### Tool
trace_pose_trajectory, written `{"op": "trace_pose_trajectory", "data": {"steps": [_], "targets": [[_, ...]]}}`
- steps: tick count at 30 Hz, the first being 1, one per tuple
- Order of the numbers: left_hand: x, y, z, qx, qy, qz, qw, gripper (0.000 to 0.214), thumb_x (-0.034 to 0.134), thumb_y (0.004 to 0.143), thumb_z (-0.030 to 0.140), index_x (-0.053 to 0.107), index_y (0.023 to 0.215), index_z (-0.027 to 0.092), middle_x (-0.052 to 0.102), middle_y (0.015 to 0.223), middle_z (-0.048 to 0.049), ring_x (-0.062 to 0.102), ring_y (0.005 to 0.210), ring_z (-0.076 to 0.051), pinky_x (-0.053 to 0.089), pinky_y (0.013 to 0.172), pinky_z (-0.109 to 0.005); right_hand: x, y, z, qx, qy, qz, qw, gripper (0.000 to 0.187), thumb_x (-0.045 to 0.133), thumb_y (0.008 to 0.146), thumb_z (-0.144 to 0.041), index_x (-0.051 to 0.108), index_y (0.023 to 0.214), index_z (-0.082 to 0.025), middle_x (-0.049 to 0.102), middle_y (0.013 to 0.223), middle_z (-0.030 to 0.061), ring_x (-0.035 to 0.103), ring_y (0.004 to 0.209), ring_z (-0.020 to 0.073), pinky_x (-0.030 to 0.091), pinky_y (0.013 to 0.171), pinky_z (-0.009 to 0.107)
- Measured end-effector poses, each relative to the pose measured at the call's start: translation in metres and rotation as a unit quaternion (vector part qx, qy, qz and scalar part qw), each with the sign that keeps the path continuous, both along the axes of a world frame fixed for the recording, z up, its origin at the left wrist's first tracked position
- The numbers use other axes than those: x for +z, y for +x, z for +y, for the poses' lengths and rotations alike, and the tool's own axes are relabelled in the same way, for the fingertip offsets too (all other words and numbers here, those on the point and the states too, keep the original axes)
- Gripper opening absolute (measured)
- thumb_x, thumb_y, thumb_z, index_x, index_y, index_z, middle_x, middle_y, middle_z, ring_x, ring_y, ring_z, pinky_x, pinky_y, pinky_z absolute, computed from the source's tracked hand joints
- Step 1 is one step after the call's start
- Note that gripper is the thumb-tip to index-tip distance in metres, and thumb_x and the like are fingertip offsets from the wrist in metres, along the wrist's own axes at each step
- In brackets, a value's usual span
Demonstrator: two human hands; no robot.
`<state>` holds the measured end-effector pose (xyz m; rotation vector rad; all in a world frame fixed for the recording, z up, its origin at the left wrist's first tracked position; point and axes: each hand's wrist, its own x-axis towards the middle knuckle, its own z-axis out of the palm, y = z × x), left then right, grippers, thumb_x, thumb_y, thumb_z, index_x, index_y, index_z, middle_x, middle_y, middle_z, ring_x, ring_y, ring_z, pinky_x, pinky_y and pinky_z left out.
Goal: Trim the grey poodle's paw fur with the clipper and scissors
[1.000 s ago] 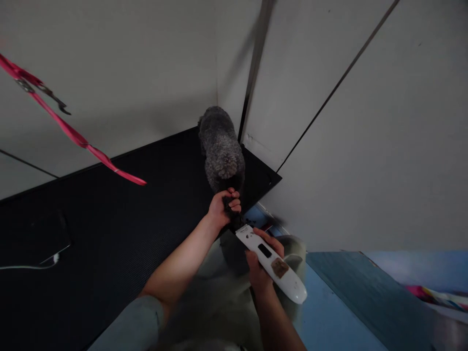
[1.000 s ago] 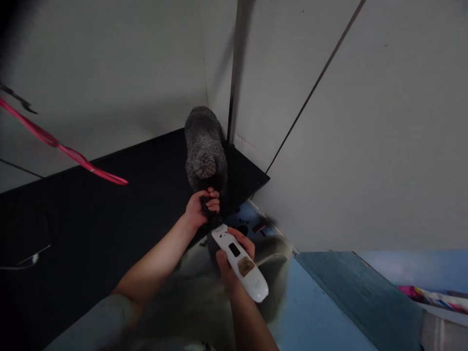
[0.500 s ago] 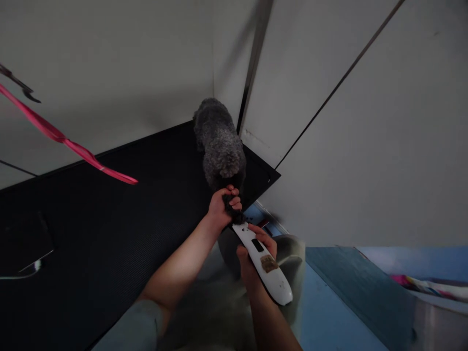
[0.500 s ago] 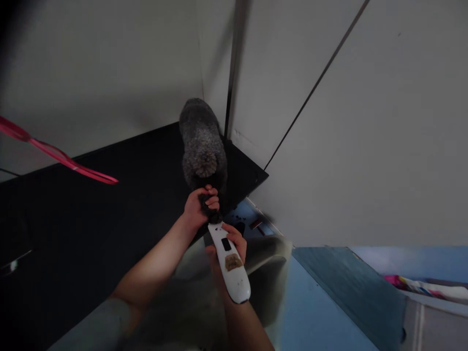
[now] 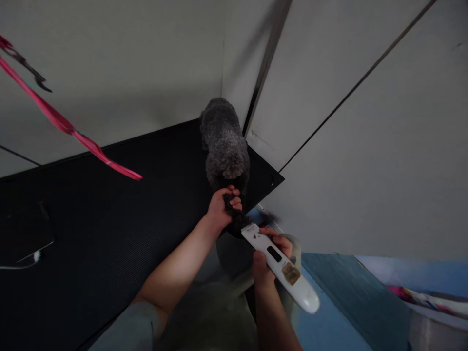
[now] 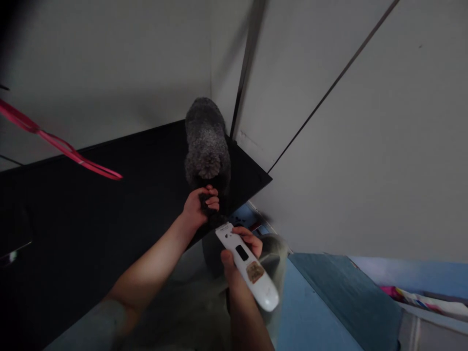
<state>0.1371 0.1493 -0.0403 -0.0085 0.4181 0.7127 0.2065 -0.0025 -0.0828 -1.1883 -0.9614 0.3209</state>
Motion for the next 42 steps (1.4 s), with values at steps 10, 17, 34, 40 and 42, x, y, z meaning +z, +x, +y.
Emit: {"op": "trace_pose_trajectory", "data": {"steps": [10,17,34,40,42], "targets": [[-0.008,-0.007,0.006,-0.017,0.004,0.007,1.0,0.015,0.045,0.062,0.005,0.046,0.071,0.016,0.045,0.061,0.0036,0.031,0.037,-0.004,0.026,0.035,-0.015,0.009,0.012,0.017,0.07,-0.029,0.051,0.996,0.032,0.067,0.072,-0.025,0.043,0.092,-0.024,0.066,0.104,0.0084,0.064,0.095,0.0228,0.051,0.081,0.045],[-0.011,-0.01,0.01,-0.026,0.002,-0.004,1.0,0.014,0.044,0.064,0.005,0.046,0.071,0.017,0.045,0.06,0.0036,0.031,0.037,-0.004,0.027,0.035,-0.015,-0.014,0.007,0.027,0.08,-0.016,0.184,0.98,0.035,0.066,0.072,-0.036,0.043,0.095,-0.025,0.063,0.111,0.0092,0.063,0.098,0.0238,0.051,0.078,0.043],[-0.01,-0.01,0.014,-0.032,0.003,0.003,0.999,0.013,0.045,0.063,0.005,0.046,0.071,0.016,0.045,0.059,0.004,0.031,0.036,-0.004,0.025,0.034,-0.015,0.003,0.019,0.0,0.109,-0.042,0.001,0.993,0.033,0.067,0.074,-0.024,0.052,0.104,-0.029,0.06,0.123,0.0068,0.067,0.078,0.0191,0.056,0.066,0.037],[-0.008,-0.009,0.016,-0.031,0.015,0.021,0.999,0.014,0.046,0.063,0.005,0.046,0.071,0.016,0.045,0.06,0.0042,0.031,0.036,-0.004,0.025,0.035,-0.015,0.02,0.019,-0.001,0.149,-0.063,-0.224,0.961,0.035,0.068,0.069,-0.018,0.056,0.101,-0.026,0.063,0.12,0.0091,0.063,0.105,0.0264,0.053,0.084,0.041],[-0.008,-0.009,0.016,-0.028,0.021,0.03,0.999,0.014,0.046,0.063,0.006,0.046,0.071,0.016,0.045,0.06,0.0043,0.031,0.036,-0.004,0.025,0.035,-0.015,0.025,0.017,0.002,0.166,-0.071,-0.237,0.955,0.035,0.068,0.07,-0.016,0.056,0.102,-0.027,0.063,0.121,0.0086,0.065,0.103,0.0244,0.054,0.083,0.037]]}}
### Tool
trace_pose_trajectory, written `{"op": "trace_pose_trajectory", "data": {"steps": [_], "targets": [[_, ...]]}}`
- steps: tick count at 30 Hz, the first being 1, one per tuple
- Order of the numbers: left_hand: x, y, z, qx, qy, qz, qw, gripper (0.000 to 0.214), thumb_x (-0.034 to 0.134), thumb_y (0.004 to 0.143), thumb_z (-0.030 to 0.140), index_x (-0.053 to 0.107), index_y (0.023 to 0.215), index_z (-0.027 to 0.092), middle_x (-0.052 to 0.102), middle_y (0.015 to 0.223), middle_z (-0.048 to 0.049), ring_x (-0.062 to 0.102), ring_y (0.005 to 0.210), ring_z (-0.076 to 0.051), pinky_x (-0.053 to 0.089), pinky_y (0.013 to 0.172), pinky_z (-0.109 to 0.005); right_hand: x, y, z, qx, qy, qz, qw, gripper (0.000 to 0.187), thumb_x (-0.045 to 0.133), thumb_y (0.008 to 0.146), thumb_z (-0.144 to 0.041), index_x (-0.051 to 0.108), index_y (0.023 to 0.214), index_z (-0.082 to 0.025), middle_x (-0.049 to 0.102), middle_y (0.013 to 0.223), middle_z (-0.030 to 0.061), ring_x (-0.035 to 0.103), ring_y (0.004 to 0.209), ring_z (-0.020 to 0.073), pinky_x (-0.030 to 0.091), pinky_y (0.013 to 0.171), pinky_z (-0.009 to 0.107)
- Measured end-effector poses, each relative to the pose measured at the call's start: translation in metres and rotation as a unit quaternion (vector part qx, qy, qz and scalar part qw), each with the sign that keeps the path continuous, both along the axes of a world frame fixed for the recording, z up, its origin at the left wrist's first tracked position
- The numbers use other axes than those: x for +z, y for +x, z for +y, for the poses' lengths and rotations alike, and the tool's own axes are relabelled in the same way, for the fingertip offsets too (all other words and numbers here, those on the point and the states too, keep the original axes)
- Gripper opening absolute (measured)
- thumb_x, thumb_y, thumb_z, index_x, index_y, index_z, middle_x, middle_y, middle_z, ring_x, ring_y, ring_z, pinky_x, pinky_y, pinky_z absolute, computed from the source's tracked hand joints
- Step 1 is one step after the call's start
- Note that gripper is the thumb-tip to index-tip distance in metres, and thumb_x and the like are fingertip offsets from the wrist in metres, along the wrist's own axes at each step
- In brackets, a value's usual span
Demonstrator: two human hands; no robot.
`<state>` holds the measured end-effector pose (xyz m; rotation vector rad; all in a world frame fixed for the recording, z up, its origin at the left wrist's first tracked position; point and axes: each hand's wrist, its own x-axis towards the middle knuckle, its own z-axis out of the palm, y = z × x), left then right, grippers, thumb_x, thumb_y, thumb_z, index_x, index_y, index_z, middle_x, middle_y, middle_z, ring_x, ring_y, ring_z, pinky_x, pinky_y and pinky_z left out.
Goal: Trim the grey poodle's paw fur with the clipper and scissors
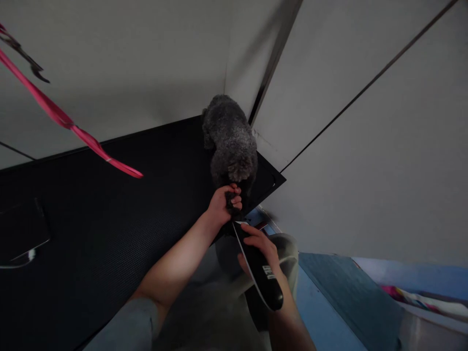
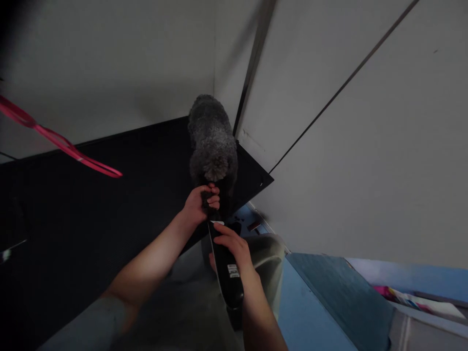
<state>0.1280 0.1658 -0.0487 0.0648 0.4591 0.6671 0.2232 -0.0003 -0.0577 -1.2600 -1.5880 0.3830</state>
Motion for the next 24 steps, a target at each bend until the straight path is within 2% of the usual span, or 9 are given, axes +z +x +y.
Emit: {"op": "trace_pose_trajectory", "data": {"steps": [4,8,13,18,20,22,24], "targets": [[-0.003,0.0,0.0,0.005,0.012,0.018,1.0,0.013,0.047,0.062,0.006,0.046,0.07,0.016,0.045,0.059,0.0043,0.031,0.036,-0.004,0.024,0.035,-0.015,0.008,-0.002,0.006,0.005,-0.001,0.011,1.0,0.038,0.067,0.07,-0.013,0.057,0.104,-0.027,0.062,0.122,0.009,0.064,0.104,0.0227,0.054,0.085,0.036],[-0.007,0.0,0.0,0.013,0.033,0.031,0.999,0.014,0.047,0.061,0.006,0.047,0.07,0.016,0.046,0.06,0.0042,0.031,0.037,-0.004,0.025,0.036,-0.016,0.01,-0.002,0.01,0.067,-0.045,0.012,0.997,0.032,0.065,0.072,-0.014,0.061,0.101,-0.026,0.065,0.116,0.0084,0.066,0.099,0.0223,0.055,0.082,0.034],[-0.011,-0.002,0.002,0.017,0.043,0.028,0.999,0.012,0.047,0.062,0.007,0.047,0.07,0.016,0.046,0.06,0.0042,0.031,0.037,-0.004,0.026,0.036,-0.016,0.001,-0.011,0.013,-0.001,-0.03,0.041,0.999,0.028,0.065,0.074,-0.017,0.064,0.1,-0.027,0.064,0.119,0.0076,0.066,0.1,0.0225,0.054,0.082,0.035],[-0.014,-0.004,0.004,0.016,0.046,0.017,0.999,0.012,0.046,0.062,0.006,0.048,0.07,0.016,0.046,0.06,0.0038,0.033,0.037,-0.004,0.027,0.036,-0.016,-0.006,-0.008,0.015,0.002,-0.045,0.054,0.998,0.031,0.067,0.072,-0.017,0.063,0.101,-0.028,0.061,0.122,0.007,0.064,0.103,0.0224,0.052,0.085,0.036],[-0.015,-0.005,0.005,0.018,0.046,0.016,0.999,0.011,0.046,0.063,0.006,0.047,0.069,0.016,0.046,0.06,0.0036,0.033,0.037,-0.005,0.027,0.036,-0.016,-0.006,-0.002,0.015,0.037,-0.072,0.054,0.995,0.033,0.07,0.069,-0.02,0.062,0.101,-0.027,0.059,0.123,0.008,0.062,0.104,0.0236,0.051,0.085,0.038],[-0.015,-0.006,0.005,0.014,0.04,0.013,0.999,0.011,0.046,0.063,0.006,0.047,0.069,0.015,0.047,0.06,0.0035,0.033,0.037,-0.004,0.027,0.036,-0.016,-0.004,0.003,0.014,0.063,-0.1,0.084,0.989,0.036,0.074,0.066,-0.024,0.06,0.1,-0.026,0.063,0.114,0.0079,0.063,0.099,0.0239,0.051,0.083,0.038],[-0.014,-0.008,0.005,0.01,0.031,0.002,0.999,0.011,0.046,0.063,0.006,0.047,0.069,0.015,0.047,0.06,0.0036,0.033,0.037,-0.004,0.027,0.036,-0.015,-0.003,0.005,0.014,0.033,-0.091,0.156,0.983,0.035,0.074,0.067,-0.025,0.057,0.098,-0.027,0.066,0.102,0.0053,0.063,0.093,0.0225,0.051,0.08,0.038]]}}
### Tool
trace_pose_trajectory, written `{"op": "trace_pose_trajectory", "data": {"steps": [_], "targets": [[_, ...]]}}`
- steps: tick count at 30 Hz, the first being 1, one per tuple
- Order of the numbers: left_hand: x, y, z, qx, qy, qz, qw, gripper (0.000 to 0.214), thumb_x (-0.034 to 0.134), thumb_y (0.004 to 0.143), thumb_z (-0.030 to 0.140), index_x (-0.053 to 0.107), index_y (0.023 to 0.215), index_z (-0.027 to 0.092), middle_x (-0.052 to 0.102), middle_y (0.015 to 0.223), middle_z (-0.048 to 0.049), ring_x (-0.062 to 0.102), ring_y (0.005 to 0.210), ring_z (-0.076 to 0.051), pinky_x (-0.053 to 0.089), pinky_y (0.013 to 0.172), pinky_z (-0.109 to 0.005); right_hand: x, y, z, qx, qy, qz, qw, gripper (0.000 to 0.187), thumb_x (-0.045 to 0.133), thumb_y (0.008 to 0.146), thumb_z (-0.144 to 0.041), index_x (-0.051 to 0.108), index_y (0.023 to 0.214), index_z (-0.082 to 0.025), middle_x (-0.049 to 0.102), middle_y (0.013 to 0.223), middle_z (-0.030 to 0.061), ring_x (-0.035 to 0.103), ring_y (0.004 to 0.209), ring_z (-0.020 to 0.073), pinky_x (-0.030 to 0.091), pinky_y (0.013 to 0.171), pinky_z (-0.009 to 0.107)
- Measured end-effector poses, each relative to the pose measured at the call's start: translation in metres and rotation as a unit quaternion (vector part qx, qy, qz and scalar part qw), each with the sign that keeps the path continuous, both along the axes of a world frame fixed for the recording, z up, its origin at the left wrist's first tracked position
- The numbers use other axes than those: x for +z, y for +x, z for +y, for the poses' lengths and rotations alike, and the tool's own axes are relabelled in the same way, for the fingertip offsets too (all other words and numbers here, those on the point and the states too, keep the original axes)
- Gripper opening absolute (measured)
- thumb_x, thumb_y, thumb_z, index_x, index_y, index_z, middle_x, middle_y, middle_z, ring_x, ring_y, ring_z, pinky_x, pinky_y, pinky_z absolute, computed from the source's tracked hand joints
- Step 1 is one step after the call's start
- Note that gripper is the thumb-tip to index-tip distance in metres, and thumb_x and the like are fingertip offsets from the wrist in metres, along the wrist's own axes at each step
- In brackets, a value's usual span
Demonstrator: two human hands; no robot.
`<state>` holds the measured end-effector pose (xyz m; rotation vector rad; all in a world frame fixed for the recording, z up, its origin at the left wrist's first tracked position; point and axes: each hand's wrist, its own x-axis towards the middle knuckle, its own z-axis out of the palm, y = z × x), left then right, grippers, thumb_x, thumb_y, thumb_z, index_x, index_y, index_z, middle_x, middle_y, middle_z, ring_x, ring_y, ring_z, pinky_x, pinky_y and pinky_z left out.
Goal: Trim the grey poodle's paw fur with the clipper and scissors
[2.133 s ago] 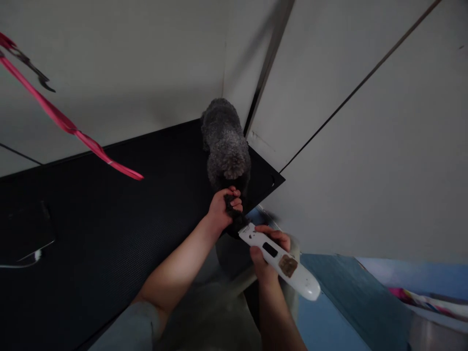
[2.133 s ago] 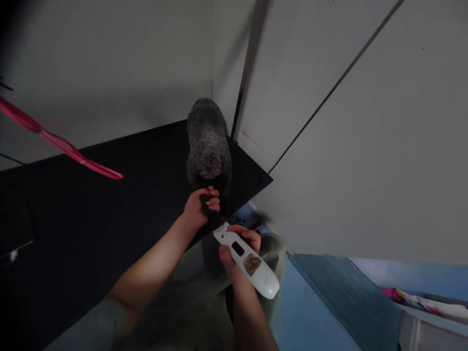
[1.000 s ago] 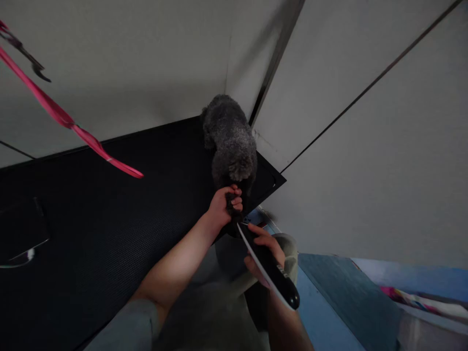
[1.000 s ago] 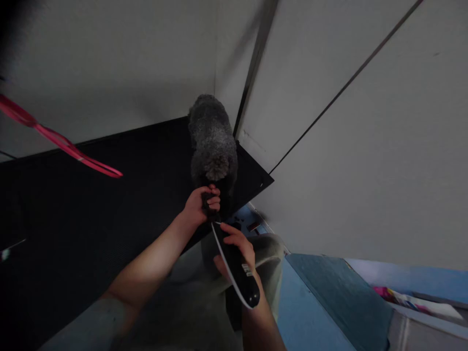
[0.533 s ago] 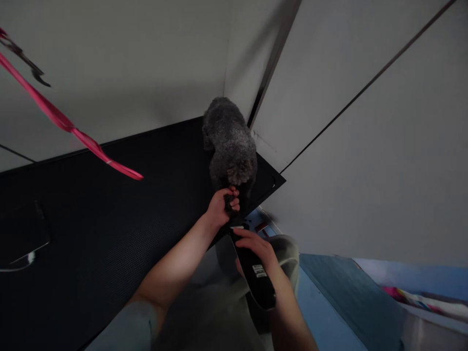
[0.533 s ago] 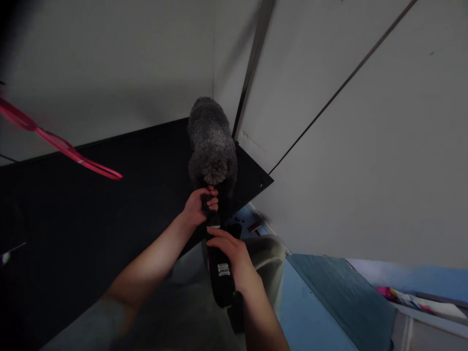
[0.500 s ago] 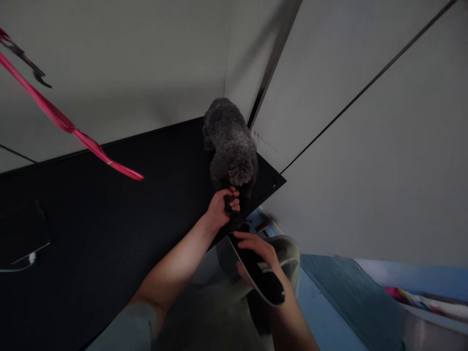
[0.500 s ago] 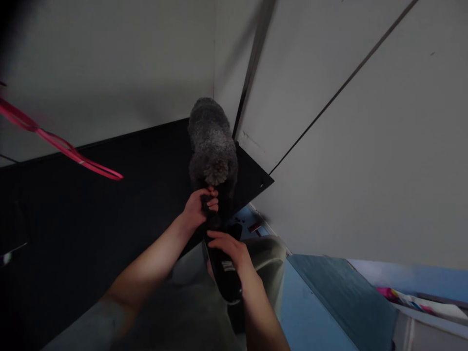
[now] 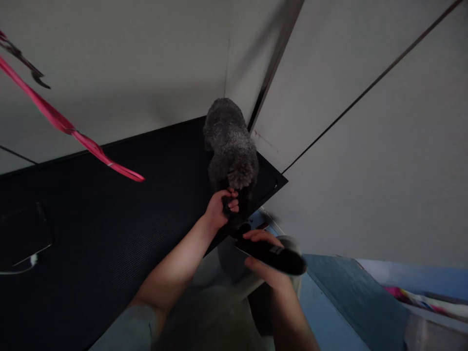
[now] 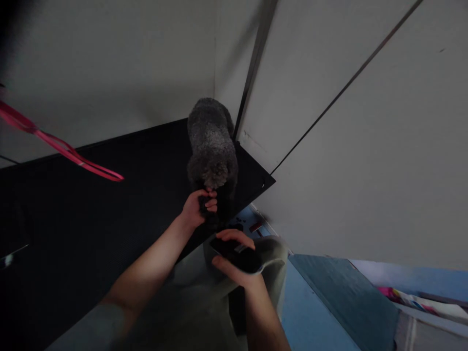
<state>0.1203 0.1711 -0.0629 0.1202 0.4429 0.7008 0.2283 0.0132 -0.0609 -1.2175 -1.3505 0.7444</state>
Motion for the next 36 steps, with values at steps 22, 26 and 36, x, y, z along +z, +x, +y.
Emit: {"op": "trace_pose_trajectory", "data": {"steps": [22,26,36], "targets": [[-0.001,-0.006,0.002,-0.025,0.025,0.001,0.999,0.014,0.046,0.063,0.006,0.047,0.073,0.015,0.044,0.061,0.0038,0.029,0.036,-0.003,0.026,0.033,-0.015,0.005,0.004,0.049,-0.035,-0.137,0.081,0.987,0.021,0.071,0.067,-0.028,0.06,0.083,-0.021,0.067,0.076,-0.0009,0.057,0.061,0.0137,0.046,0.057,0.027],[-0.003,-0.009,0.003,-0.029,-0.003,-0.057,0.998,0.011,0.045,0.064,0.007,0.045,0.072,0.015,0.044,0.064,0.0031,0.028,0.036,-0.002,0.024,0.032,-0.014,-0.022,0.013,0.03,-0.1,-0.125,0.369,0.915,0.042,0.067,0.072,-0.039,0.052,0.109,-0.026,0.07,0.098,0.0033,0.051,0.052,0.0098,0.043,0.049,0.026],[-0.01,-0.008,-0.006,0.0,-0.048,-0.133,0.99,0.012,0.049,0.065,0.008,0.041,0.07,0.016,0.043,0.061,0.0053,0.03,0.034,0.001,0.022,0.031,-0.011,-0.037,-0.007,0.019,-0.21,-0.106,0.475,0.848,0.037,0.073,0.067,-0.028,0.053,0.099,-0.023,0.07,0.093,0.0038,0.054,0.053,0.0089,0.042,0.045,0.021]]}}
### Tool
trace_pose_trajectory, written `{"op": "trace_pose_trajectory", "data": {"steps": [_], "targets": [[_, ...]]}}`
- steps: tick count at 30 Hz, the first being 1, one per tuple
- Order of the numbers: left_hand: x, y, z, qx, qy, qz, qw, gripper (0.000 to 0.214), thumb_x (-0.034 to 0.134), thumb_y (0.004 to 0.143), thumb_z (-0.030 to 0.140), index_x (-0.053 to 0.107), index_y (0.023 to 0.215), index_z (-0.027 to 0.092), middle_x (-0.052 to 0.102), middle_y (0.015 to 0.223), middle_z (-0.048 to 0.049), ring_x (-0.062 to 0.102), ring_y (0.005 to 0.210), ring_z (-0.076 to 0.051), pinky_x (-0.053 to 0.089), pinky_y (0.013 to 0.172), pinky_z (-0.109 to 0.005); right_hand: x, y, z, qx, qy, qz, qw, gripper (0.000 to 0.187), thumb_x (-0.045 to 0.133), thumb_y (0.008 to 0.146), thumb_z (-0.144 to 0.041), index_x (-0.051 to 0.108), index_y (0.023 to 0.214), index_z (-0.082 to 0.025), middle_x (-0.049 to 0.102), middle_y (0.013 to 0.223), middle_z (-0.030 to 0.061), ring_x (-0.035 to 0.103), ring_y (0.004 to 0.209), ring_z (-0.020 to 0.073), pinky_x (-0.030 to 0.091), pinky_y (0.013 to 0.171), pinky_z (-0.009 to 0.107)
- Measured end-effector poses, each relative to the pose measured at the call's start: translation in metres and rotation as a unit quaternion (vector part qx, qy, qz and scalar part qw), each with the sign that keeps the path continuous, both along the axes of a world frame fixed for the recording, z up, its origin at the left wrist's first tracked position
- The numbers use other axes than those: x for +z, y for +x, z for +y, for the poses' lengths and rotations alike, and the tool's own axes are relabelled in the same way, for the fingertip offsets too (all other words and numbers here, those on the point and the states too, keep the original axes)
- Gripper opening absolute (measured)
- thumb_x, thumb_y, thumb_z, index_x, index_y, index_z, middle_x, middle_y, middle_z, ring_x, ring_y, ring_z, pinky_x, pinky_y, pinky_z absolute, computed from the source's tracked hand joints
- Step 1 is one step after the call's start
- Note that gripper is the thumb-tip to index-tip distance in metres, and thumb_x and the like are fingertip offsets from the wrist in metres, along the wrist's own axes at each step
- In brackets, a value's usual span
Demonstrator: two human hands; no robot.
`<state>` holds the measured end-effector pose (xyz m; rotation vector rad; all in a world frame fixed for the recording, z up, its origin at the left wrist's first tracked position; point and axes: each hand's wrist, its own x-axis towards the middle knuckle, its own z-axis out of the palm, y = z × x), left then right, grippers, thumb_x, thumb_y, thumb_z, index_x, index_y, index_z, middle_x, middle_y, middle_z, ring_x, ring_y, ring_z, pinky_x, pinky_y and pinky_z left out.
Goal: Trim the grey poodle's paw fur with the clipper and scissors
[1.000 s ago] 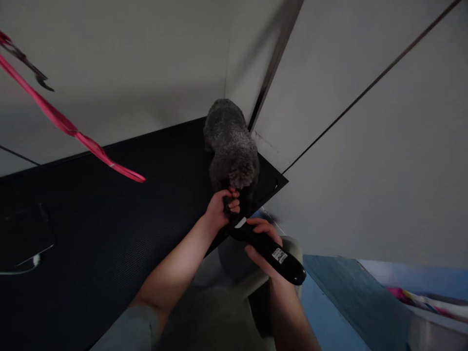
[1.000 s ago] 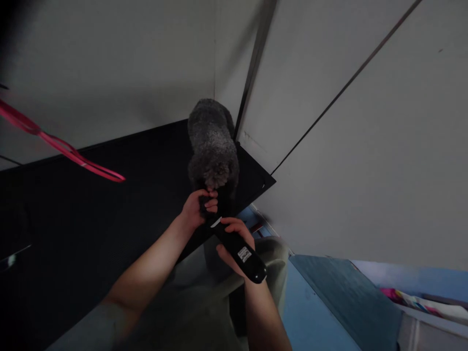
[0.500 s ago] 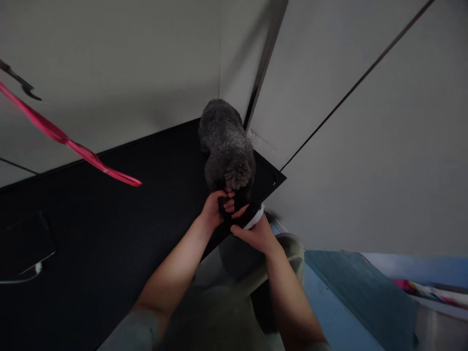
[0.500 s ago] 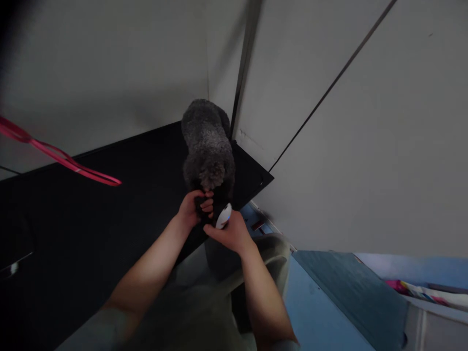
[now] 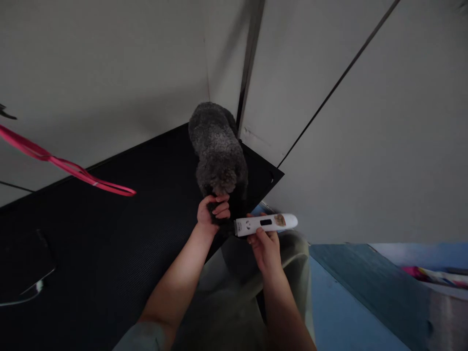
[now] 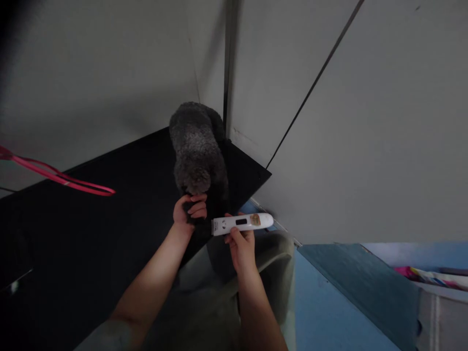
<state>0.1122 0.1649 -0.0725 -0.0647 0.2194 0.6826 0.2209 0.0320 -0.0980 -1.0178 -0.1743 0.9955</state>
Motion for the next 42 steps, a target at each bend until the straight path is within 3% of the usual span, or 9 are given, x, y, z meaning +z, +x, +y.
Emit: {"op": "trace_pose_trajectory", "data": {"steps": [3,7,14,19,27,33,36,42], "targets": [[0.002,0.001,-0.001,0.009,0.001,0.005,1.0,0.011,0.049,0.066,0.008,0.042,0.07,0.016,0.042,0.06,0.0054,0.029,0.033,0.001,0.022,0.031,-0.011,-0.001,-0.005,0.0,0.001,0.002,0.009,1.0,0.033,0.073,0.067,-0.031,0.054,0.092,-0.02,0.071,0.094,0.0069,0.055,0.053,0.0095,0.043,0.045,0.022],[0.005,0.004,-0.001,0.013,0.01,0.009,1.0,0.011,0.049,0.067,0.008,0.044,0.072,0.016,0.042,0.059,0.0056,0.028,0.033,0.001,0.022,0.031,-0.011,-0.003,-0.011,0.0,-0.049,0.001,0.041,0.998,0.036,0.071,0.069,-0.036,0.049,0.094,-0.023,0.072,0.092,0.0061,0.062,0.06,0.0138,0.041,0.041,0.021],[0.008,0.005,-0.001,0.016,0.02,0.044,0.999,0.009,0.049,0.069,0.009,0.047,0.073,0.017,0.041,0.06,0.0052,0.025,0.033,0.0,0.02,0.032,-0.012,0.001,-0.023,0.002,-0.054,0.013,0.036,0.998,0.039,0.07,0.071,-0.041,0.047,0.098,-0.025,0.071,0.094,0.0041,0.053,0.046,0.0085,0.043,0.042,0.024],[0.008,0.006,-0.002,0.008,0.028,0.039,0.999,0.009,0.047,0.069,0.009,0.048,0.073,0.017,0.04,0.059,0.0052,0.025,0.034,0.0,0.019,0.032,-0.013,0.006,-0.024,0.007,-0.05,0.034,0.03,0.998,0.039,0.072,0.07,-0.036,0.046,0.097,-0.026,0.071,0.093,0.0035,0.061,0.063,0.0129,0.045,0.047,0.023],[0.012,0.005,-0.002,0.006,0.034,0.044,0.998,0.011,0.046,0.068,0.007,0.048,0.074,0.017,0.039,0.061,0.005,0.025,0.034,-0.001,0.02,0.033,-0.013,0.01,-0.021,0.002,-0.077,0.029,-0.028,0.996,0.038,0.069,0.07,-0.035,0.043,0.095,-0.025,0.067,0.092,0.0042,0.06,0.065,0.0151,0.04,0.043,0.021],[0.011,0.007,-0.004,0.003,0.047,0.049,0.998,0.012,0.045,0.067,0.007,0.047,0.073,0.017,0.037,0.06,0.0051,0.024,0.034,-0.001,0.02,0.033,-0.013,0.015,-0.025,0.005,-0.062,0.04,-0.087,0.993,0.036,0.068,0.071,-0.031,0.041,0.096,-0.027,0.066,0.101,0.0049,0.061,0.076,0.0164,0.045,0.049,0.023],[0.01,0.006,-0.004,0.005,0.049,0.035,0.998,0.013,0.045,0.067,0.007,0.047,0.074,0.017,0.038,0.061,0.005,0.024,0.034,-0.001,0.02,0.033,-0.013,0.014,-0.024,0.004,-0.096,0.058,-0.094,0.989,0.035,0.064,0.074,-0.033,0.041,0.099,-0.027,0.064,0.104,0.0057,0.061,0.082,0.0171,0.046,0.052,0.024],[0.011,0.005,-0.004,-0.006,0.037,0.013,0.999,0.013,0.045,0.066,0.006,0.047,0.074,0.017,0.038,0.06,0.0053,0.026,0.035,-0.001,0.021,0.033,-0.013,0.009,-0.027,-0.005,-0.082,0.069,-0.082,0.991,0.032,0.063,0.074,-0.03,0.041,0.097,-0.027,0.063,0.099,0.0033,0.058,0.069,0.013,0.041,0.046,0.019]]}}
